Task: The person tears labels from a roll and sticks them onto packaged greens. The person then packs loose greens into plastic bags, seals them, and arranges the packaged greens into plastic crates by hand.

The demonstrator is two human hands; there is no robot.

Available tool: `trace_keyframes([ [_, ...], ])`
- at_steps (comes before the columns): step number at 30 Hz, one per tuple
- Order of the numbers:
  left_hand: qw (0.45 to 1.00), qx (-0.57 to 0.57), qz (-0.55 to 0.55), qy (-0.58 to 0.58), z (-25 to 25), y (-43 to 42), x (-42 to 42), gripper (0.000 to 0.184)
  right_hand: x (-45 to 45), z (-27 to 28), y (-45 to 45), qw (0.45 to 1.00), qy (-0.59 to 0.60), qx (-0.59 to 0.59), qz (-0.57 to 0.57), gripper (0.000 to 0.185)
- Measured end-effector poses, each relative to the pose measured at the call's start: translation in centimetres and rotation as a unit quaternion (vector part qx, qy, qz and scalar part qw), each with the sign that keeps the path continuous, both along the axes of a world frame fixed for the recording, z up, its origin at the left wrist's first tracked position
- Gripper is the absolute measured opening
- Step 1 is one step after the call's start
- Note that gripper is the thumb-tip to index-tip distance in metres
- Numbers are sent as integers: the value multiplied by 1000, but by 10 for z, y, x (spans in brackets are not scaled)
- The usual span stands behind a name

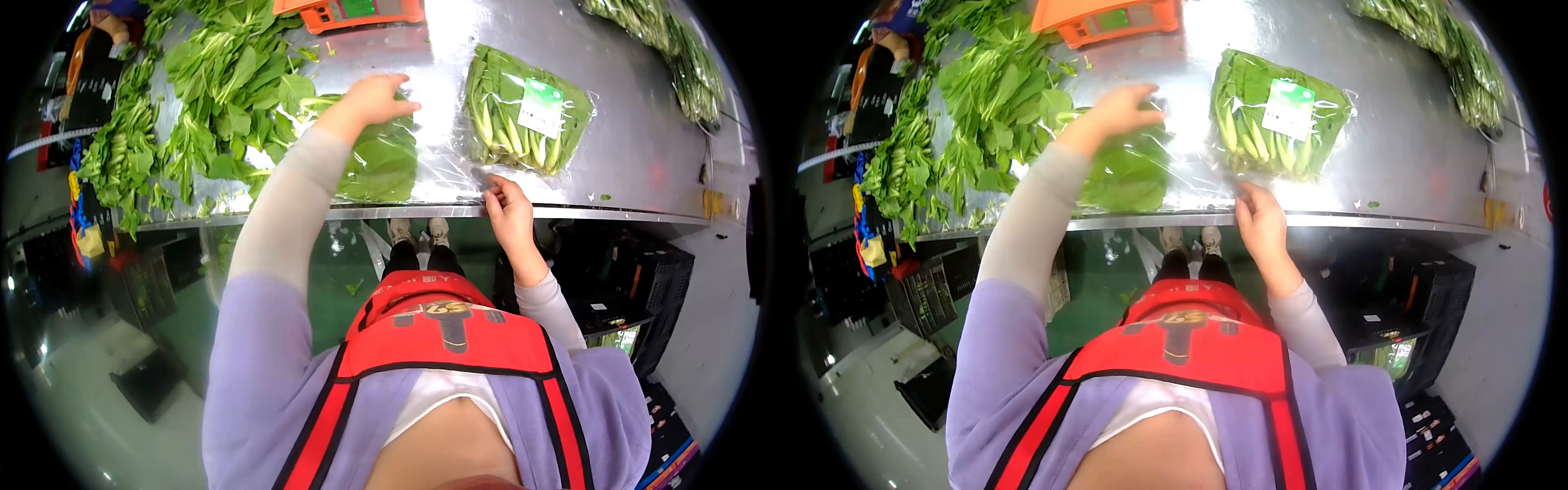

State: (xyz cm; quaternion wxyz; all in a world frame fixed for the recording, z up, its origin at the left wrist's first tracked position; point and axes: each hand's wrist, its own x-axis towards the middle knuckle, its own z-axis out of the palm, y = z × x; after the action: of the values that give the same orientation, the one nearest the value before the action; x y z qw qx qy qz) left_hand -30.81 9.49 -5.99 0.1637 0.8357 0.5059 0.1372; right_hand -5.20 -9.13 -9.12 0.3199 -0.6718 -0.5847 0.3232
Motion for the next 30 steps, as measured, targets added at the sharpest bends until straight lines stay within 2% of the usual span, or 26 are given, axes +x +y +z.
trace_keyframes([
  [2,996,-86,4,39,-10,2,15,37,0,16,-7,999,0,50,-17,23],
  [3,995,-89,-1,41,-13,8,16,37,-1,21,-14,999,1,47,-22,23],
  [5,959,-258,-104,45,-11,23,16,31,-2,28,-28,976,194,-85,-39,19],
  [6,959,-257,-108,48,-9,27,14,31,-1,22,-34,952,266,-152,-13,20],
  [8,957,-281,-71,-13,15,25,7,23,-12,13,-41,933,297,-200,24,22],
  [10,943,-292,-40,-157,29,20,-16,20,-19,6,-40,918,296,-253,68,29],
  [12,952,-234,-4,-196,61,8,-41,15,-31,8,-34,912,336,-226,65,34],
  [14,920,-214,13,-327,84,-6,-71,13,-42,20,-19,899,375,-217,72,50],
  [15,918,-164,17,-361,93,-12,-83,12,-48,28,-10,899,372,-215,82,50],
  [17,883,-140,64,-444,115,-24,-96,12,-61,41,12,913,376,-106,115,53],
  [18,869,-180,78,-454,118,-25,-111,8,-66,48,25,915,376,-77,123,56],
  [19,868,-171,84,-458,117,-27,-113,8,-70,56,37,913,393,-25,110,55],
  [21,858,-131,66,-492,111,-29,-102,8,-64,79,60,933,327,137,64,54],
  [23,858,-106,58,-499,101,-26,-91,9,-57,114,75,896,347,275,25,54],
  [25,859,-78,26,-505,105,-26,-88,9,-48,147,89,878,273,389,55,58],
  [26,859,-77,29,-506,108,-30,-90,9,-44,162,97,879,272,387,57,58],
  [28,851,-98,41,-514,119,-39,-96,9,-42,187,111,892,41,426,144,55],
  [29,853,-96,40,-512,123,-45,-101,9,-44,195,116,891,43,429,143,55],
  [30,862,-105,59,-493,127,-51,-107,8,-48,201,119,894,-7,392,216,51],
])
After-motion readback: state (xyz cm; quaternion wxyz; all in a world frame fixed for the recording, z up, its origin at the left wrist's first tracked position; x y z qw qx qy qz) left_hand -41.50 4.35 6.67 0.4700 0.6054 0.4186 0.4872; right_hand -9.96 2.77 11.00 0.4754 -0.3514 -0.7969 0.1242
